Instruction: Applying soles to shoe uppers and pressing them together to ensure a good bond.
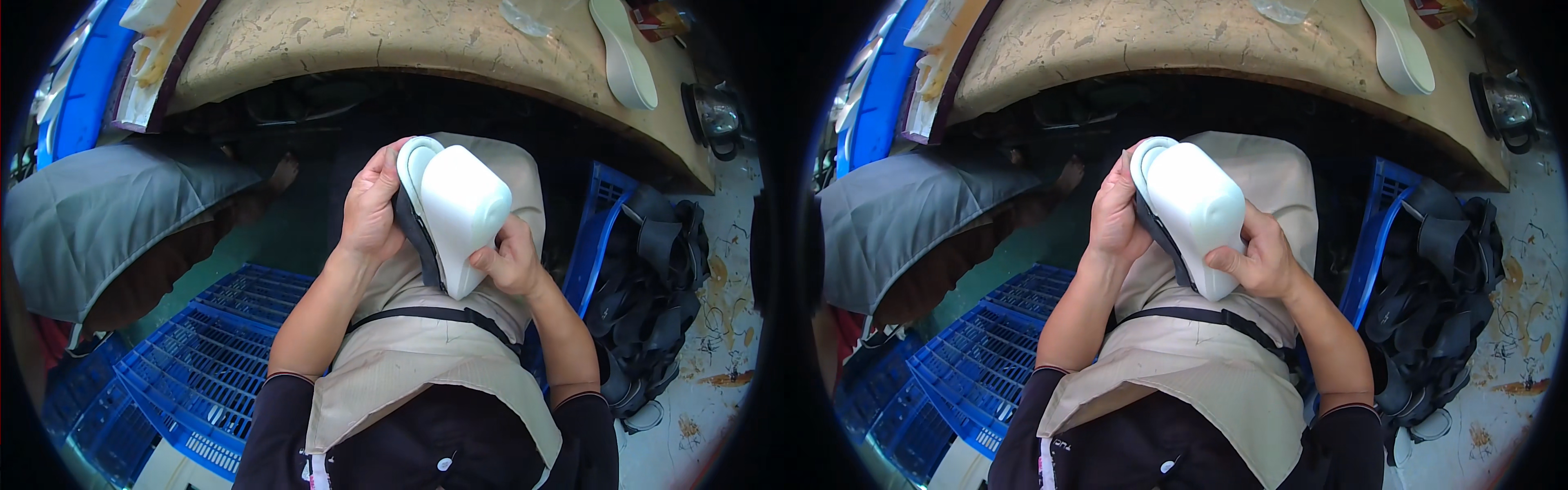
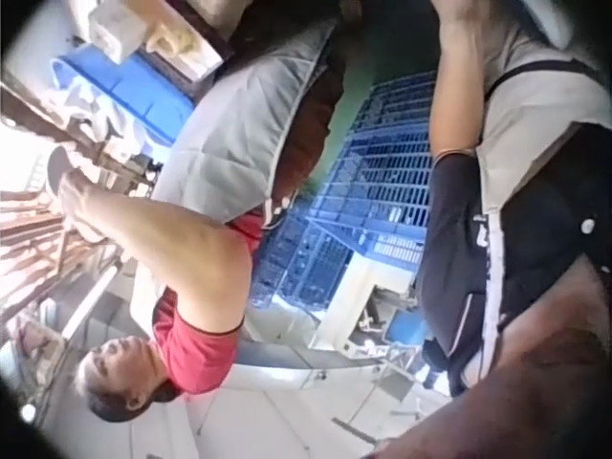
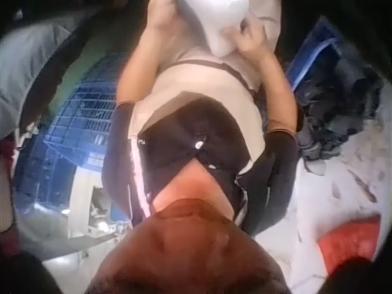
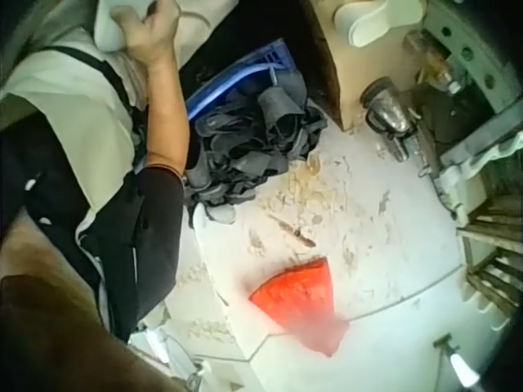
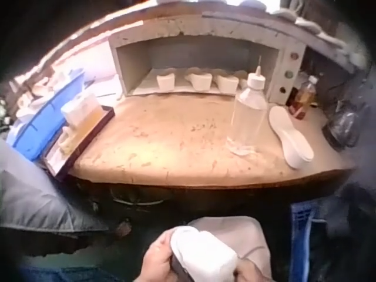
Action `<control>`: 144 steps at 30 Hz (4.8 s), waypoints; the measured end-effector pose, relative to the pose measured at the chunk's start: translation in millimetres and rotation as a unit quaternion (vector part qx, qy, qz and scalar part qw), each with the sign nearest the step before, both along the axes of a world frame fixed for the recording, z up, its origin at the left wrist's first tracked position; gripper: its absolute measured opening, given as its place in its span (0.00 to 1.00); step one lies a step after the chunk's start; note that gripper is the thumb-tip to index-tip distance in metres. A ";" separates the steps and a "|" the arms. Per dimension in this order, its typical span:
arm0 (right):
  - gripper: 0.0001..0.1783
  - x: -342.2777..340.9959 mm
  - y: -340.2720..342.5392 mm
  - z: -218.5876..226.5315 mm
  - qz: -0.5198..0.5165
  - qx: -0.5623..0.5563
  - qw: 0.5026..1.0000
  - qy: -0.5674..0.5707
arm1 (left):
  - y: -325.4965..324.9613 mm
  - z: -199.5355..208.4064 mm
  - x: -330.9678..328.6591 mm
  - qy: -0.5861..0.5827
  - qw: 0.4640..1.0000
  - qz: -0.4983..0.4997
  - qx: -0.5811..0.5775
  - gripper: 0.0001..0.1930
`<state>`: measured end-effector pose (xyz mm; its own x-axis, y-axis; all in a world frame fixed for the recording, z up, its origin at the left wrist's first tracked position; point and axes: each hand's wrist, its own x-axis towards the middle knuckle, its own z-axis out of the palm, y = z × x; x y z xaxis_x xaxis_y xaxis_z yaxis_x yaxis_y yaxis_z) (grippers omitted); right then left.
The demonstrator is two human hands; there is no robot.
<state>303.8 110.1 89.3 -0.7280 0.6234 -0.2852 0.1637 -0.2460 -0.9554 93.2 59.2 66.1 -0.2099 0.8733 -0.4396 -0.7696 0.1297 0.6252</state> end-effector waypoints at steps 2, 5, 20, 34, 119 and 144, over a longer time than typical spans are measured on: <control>0.39 1.4 1.4 -0.9 -0.005 -0.004 1.000 0.002 | 1.6 1.3 4.7 -0.010 1.000 0.001 -0.005 0.22; 0.37 2.2 2.0 -3.0 -0.013 -0.007 1.000 0.006 | 3.4 4.6 9.2 -0.042 0.999 0.011 -0.010 0.21; 0.36 -12.9 1.0 -19.2 0.013 -0.016 1.000 -0.015 | -4.8 -8.5 -5.2 -0.048 0.999 -0.002 -0.001 0.20; 0.44 -29.8 26.7 32.1 0.047 0.038 0.997 -0.048 | 9.4 17.8 -19.6 -0.031 0.999 0.009 -0.004 0.19; 0.11 -53.7 -7.9 -75.7 -0.243 -0.312 0.887 0.239 | -55.3 -54.0 10.0 0.332 0.933 -0.113 -0.080 0.35; 0.11 -36.4 -13.0 -119.3 -0.183 -0.371 0.859 0.303 | -69.3 -86.0 17.5 0.263 0.956 -0.126 -0.029 0.31</control>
